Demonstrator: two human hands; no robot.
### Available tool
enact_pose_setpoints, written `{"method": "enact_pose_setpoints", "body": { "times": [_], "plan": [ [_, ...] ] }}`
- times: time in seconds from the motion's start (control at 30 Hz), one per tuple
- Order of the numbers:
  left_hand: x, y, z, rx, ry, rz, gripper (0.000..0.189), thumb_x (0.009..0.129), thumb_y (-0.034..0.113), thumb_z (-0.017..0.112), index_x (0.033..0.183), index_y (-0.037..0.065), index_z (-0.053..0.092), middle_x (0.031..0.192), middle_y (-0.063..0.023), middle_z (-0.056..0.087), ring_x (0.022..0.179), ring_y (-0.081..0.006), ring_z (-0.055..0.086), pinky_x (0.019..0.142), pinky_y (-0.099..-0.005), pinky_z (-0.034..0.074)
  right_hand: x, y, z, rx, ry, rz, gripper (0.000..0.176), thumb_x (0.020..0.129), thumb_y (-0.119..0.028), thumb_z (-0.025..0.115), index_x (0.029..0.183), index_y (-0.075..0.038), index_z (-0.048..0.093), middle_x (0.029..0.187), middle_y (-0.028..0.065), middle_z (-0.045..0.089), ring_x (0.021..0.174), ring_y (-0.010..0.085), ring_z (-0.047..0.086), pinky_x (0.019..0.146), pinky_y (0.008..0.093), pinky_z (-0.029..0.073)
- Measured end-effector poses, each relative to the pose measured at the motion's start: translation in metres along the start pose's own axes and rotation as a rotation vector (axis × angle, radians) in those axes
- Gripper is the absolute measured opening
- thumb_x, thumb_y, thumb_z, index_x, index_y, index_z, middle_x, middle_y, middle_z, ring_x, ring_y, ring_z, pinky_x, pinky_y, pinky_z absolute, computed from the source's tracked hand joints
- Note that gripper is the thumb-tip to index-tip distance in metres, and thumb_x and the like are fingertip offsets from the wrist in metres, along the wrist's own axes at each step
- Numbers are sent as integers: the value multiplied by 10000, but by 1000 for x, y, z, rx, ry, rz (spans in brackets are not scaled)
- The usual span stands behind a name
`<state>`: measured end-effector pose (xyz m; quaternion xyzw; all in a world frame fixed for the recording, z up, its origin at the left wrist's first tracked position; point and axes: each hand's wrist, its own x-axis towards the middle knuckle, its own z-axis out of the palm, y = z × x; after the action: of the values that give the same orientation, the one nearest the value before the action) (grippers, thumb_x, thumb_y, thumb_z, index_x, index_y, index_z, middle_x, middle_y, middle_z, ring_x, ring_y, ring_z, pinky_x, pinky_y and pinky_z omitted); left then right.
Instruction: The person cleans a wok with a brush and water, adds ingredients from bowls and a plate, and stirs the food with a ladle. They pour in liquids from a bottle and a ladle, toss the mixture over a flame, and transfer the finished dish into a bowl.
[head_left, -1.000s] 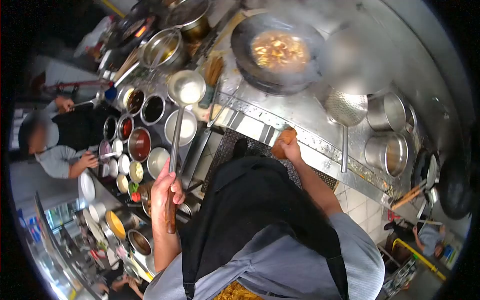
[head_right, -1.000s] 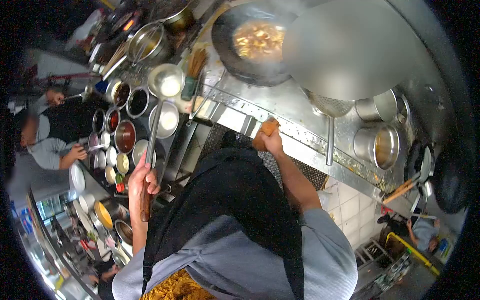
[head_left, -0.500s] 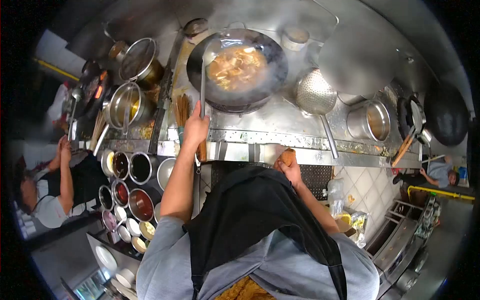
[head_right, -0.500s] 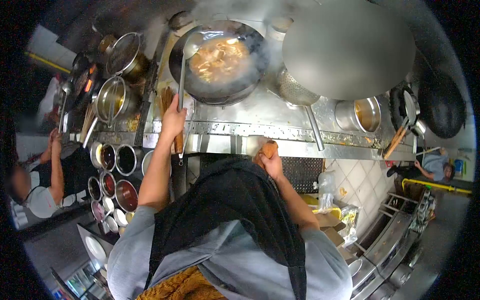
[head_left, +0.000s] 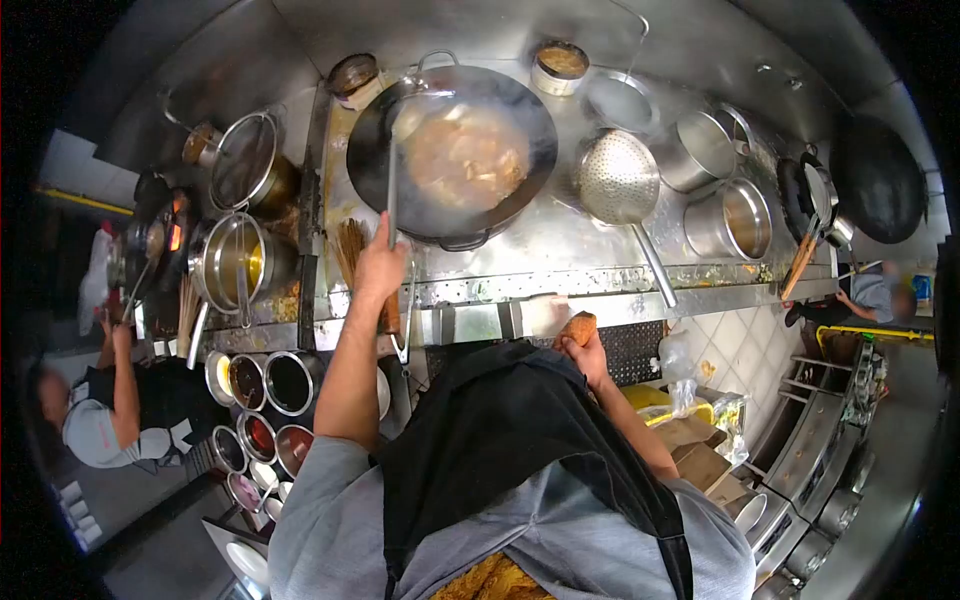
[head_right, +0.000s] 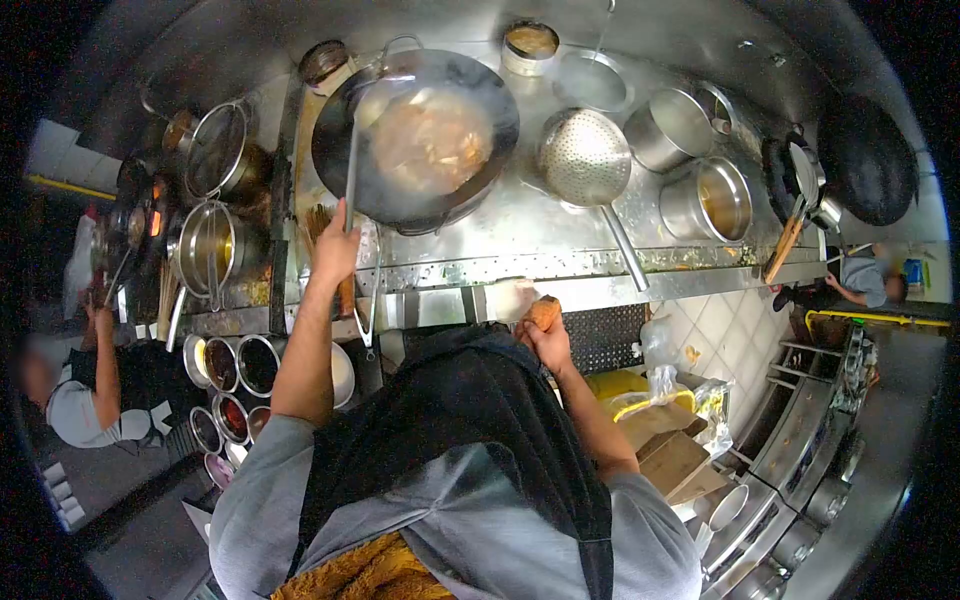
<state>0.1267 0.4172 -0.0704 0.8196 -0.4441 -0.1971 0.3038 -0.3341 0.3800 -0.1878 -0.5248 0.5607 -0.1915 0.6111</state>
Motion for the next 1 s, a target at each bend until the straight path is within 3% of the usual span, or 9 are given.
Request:
{"method": "enact_pose_setpoints", "body": {
  "times": [0.03, 0.07, 0.17, 0.27, 0.43, 0.5, 0.63, 0.9, 1.0],
  "plan": [
    [0, 19, -12, 82, 87, 101, 664, 920, 151, 580, 1513, 68, 292, 828, -203, 659, 628, -242, 661, 514, -396, 516, -5, -9, 2, 52, 5, 18, 503, 881, -188, 692, 1296, -26, 458, 1126, 117, 669, 1006, 203, 653, 891, 333, 514],
    [-10, 40, -23, -230, -122, -228, 648, 934, 138, 561, 1523, 96, 297, 761, -145, 631, 561, -199, 610, 468, -365, 491, -8, -17, 4, 104, 8, 34, 507, 882, -179, 691, 1302, -27, 453, 1132, 113, 664, 1004, 198, 649, 893, 333, 513],
    [-35, 43, -18, -742, -332, -511, 642, 946, 124, 551, 1533, 118, 292, 684, -57, 564, 501, -138, 522, 413, -314, 442, 0, 4, 2, 13, 25, 36, 509, 887, -176, 683, 1314, -30, 447, 1136, 104, 652, 997, 191, 641, 895, 330, 507],
    [-42, 55, -23, -1013, -428, -525, 649, 952, 117, 555, 1540, 139, 283, 648, 9, 495, 464, -95, 436, 392, -270, 402, 3, 13, 2, 46, 7, 21, 516, 886, -175, 680, 1325, -40, 445, 1132, 96, 652, 997, 184, 636, 900, 325, 501],
    [2, 44, -30, -690, -323, -430, 648, 945, 125, 572, 1535, 144, 302, 654, -2, 513, 464, -100, 449, 403, -279, 411, -1, -6, 3, 15, 26, 40, 498, 887, -172, 683, 1310, -41, 454, 1127, 94, 654, 1022, 176, 625, 908, 321, 493],
    [25, 26, -26, -79, -102, -139, 629, 950, 135, 562, 1529, 138, 315, 651, -6, 516, 458, -117, 461, 403, -294, 413, -2, -4, 2, -18, 35, 55, 493, 887, -173, 687, 1303, -39, 458, 1130, 95, 654, 1030, 171, 622, 910, 322, 490],
    [21, 32, -30, -201, -191, -233, 655, 962, 163, 550, 1549, 148, 259, 645, -14, 515, 436, -150, 461, 407, -314, 421, -8, -2, 2, 160, 36, 12, 464, 881, -148, 687, 1275, -32, 471, 1125, 91, 646, 1020, 186, 622, 908, 322, 491],
    [-45, 27, -13, -1955, -688, -826, 230, 1015, 224, 507, 1243, 203, 515, 611, 38, 456, 412, -98, 419, 366, -269, 335, -4, 9, 5, 258, 23, 26, 432, 889, -114, 661, 1265, -21, 467, 1114, 87, 641, 1011, 190, 627, 901, 317, 497],
    [-72, 73, -38, -1677, -585, -725, 336, 1008, 204, 503, 1342, 181, 473, 612, 30, 458, 398, -119, 412, 368, -276, 338, -1, 11, 4, 81, 58, -7, 415, 896, -106, 646, 1261, -19, 469, 1115, 88, 643, 1013, 181, 625, 904, 317, 498]
  ]
}}
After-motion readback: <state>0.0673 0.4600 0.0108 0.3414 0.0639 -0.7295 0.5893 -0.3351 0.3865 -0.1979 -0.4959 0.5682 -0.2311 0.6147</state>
